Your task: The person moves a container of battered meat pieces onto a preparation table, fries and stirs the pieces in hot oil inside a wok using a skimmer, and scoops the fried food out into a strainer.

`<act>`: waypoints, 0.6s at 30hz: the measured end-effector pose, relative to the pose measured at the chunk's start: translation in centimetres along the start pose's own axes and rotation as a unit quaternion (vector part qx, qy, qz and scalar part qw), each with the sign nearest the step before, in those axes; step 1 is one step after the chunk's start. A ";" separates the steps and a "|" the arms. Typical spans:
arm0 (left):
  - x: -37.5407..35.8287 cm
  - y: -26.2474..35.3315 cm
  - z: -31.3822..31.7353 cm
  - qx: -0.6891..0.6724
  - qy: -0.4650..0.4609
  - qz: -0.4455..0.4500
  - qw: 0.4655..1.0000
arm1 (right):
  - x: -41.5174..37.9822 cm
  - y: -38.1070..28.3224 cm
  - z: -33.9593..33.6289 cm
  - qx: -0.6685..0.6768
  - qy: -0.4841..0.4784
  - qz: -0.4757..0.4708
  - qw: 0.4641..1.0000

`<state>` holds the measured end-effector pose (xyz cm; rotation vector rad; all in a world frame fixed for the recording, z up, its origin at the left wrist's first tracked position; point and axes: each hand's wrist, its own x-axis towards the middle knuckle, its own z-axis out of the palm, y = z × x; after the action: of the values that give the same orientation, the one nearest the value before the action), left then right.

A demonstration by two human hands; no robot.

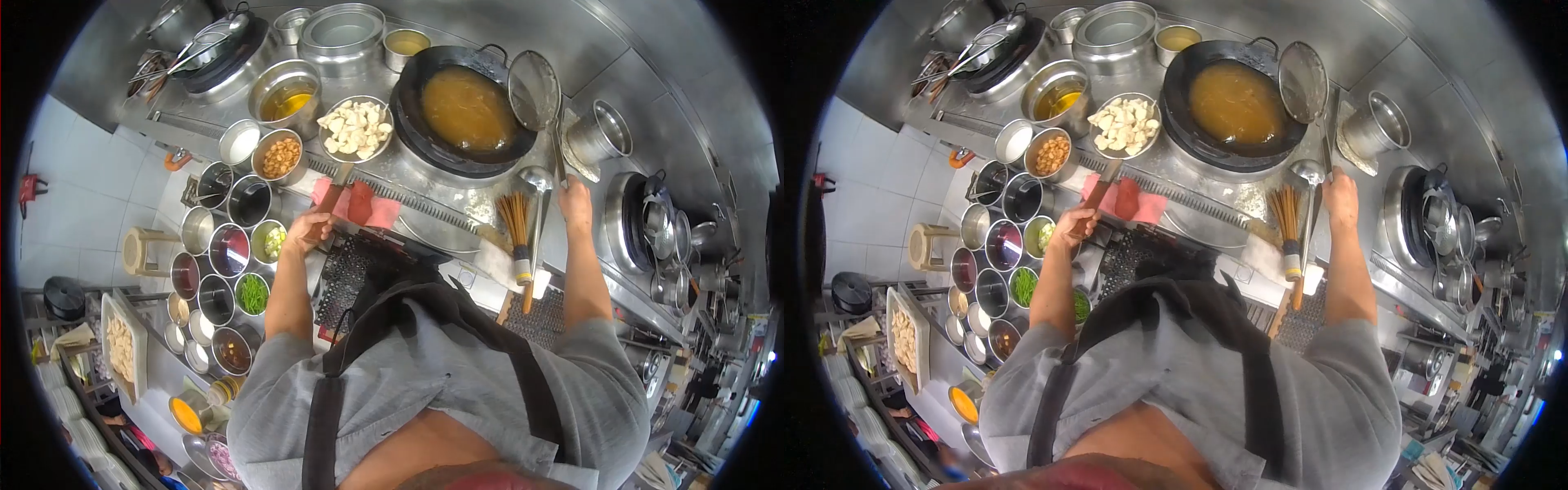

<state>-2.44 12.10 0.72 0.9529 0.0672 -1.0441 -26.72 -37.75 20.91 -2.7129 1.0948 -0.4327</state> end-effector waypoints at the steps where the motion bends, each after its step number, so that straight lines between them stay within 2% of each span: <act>1: 0.0 0.0 -0.2 0.005 0.002 -0.002 1.000 | 0.2 0.8 0.2 -0.013 -0.038 0.006 0.999; 3: 0.6 0.1 -1.1 0.035 0.026 -0.021 0.999 | 0.5 2.6 1.3 -0.025 -0.075 0.014 0.997; 5: 0.4 0.7 -0.4 0.079 0.081 -0.054 0.992 | 0.4 3.8 2.5 0.123 -0.170 0.018 0.978; 6: 0.1 0.9 -0.2 0.079 0.080 -0.054 0.992 | 0.3 4.5 3.0 0.122 -0.170 0.019 0.978; 8: -1.0 1.2 1.0 0.125 0.138 -0.026 0.982 | -1.1 2.3 2.6 0.321 -0.248 0.175 0.897; 9: -1.3 0.9 1.0 0.125 0.138 -0.025 0.982 | -2.4 -0.5 2.2 0.413 -0.201 0.184 0.869; 11: -1.8 0.5 0.6 0.160 0.254 0.042 0.953 | -1.7 -0.8 4.0 0.449 -0.213 0.182 0.848; 12: -1.5 0.0 -0.3 0.161 0.254 0.046 0.952 | -1.1 -0.8 5.3 0.484 -0.226 0.182 0.825; 14: -1.1 -0.7 -1.6 0.247 0.400 0.237 0.850 | 0.5 -1.4 7.8 0.506 -0.226 0.168 0.815; 15: -1.6 -0.7 -1.2 0.334 0.447 0.277 0.783 | 1.4 -1.6 8.9 0.524 -0.228 0.155 0.806; 16: -1.4 -0.7 -0.7 0.337 0.445 0.282 0.780 | 2.1 -2.3 9.4 0.529 -0.226 0.154 0.803; 18: -0.8 -0.8 0.2 0.353 0.415 0.389 0.743 | 3.4 -3.5 10.1 0.571 -0.210 0.175 0.774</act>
<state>-3.58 12.35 0.69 1.8774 -0.0027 0.2560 -18.76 -37.05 13.04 -1.3844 0.7636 -0.2570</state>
